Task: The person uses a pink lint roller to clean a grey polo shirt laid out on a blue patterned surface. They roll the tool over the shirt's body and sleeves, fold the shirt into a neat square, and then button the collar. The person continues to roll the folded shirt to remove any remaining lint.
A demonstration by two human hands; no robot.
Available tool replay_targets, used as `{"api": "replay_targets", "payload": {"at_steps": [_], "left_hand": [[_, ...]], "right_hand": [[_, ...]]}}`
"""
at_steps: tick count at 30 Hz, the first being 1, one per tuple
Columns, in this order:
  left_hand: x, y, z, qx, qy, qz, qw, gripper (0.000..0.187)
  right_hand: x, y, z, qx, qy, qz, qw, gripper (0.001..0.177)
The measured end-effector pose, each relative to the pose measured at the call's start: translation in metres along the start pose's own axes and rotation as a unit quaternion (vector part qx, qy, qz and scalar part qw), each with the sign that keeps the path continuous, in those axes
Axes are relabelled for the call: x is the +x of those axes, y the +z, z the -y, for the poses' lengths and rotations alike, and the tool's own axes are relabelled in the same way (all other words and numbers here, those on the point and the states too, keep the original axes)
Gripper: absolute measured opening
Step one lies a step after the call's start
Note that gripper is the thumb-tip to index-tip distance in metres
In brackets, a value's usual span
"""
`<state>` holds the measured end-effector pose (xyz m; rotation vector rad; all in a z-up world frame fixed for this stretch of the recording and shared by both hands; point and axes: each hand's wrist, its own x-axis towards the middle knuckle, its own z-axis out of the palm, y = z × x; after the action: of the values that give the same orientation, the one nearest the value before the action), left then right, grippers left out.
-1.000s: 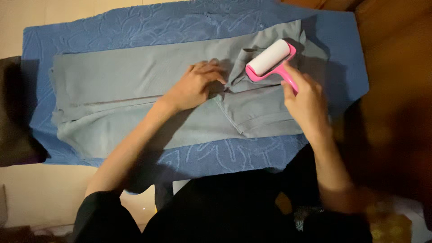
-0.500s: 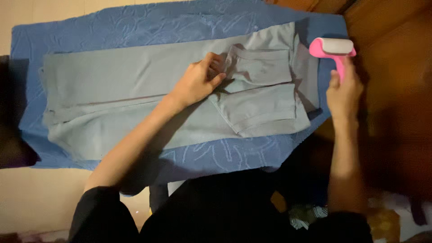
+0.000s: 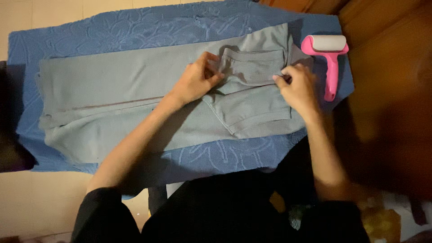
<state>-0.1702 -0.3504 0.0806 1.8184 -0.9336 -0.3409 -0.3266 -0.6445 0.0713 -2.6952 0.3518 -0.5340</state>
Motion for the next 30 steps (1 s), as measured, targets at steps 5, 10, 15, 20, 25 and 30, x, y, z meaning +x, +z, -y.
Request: {"api": "replay_targets", "payload": {"at_steps": [5, 10, 15, 20, 25, 30], "left_hand": [[-0.007, -0.008, -0.012, -0.013, -0.024, 0.09, 0.996, 0.049], [-0.005, -0.004, -0.011, 0.071, -0.022, 0.077, 0.994, 0.052], [0.0, 0.022, -0.006, 0.174, 0.073, -0.09, 0.978, 0.055], [0.012, 0.053, -0.006, 0.304, 0.15, -0.007, 0.941, 0.061], [0.023, 0.059, 0.004, 0.299, 0.131, 0.031, 0.945, 0.074], [0.043, 0.051, 0.001, 0.295, 0.088, 0.035, 0.951, 0.067]], "right_hand": [[0.011, -0.027, -0.012, -0.018, 0.058, 0.082, 0.995, 0.029], [0.015, -0.041, 0.006, -0.05, 0.187, 0.167, 0.967, 0.024], [0.02, -0.036, 0.024, -0.057, 0.031, 0.042, 0.997, 0.037], [0.017, 0.014, 0.047, -0.085, -0.2, -0.033, 0.976, 0.053], [0.02, 0.023, 0.049, -0.131, -0.223, -0.03, 0.965, 0.058], [0.046, 0.001, 0.03, -0.02, -0.07, -0.049, 0.996, 0.033]]}}
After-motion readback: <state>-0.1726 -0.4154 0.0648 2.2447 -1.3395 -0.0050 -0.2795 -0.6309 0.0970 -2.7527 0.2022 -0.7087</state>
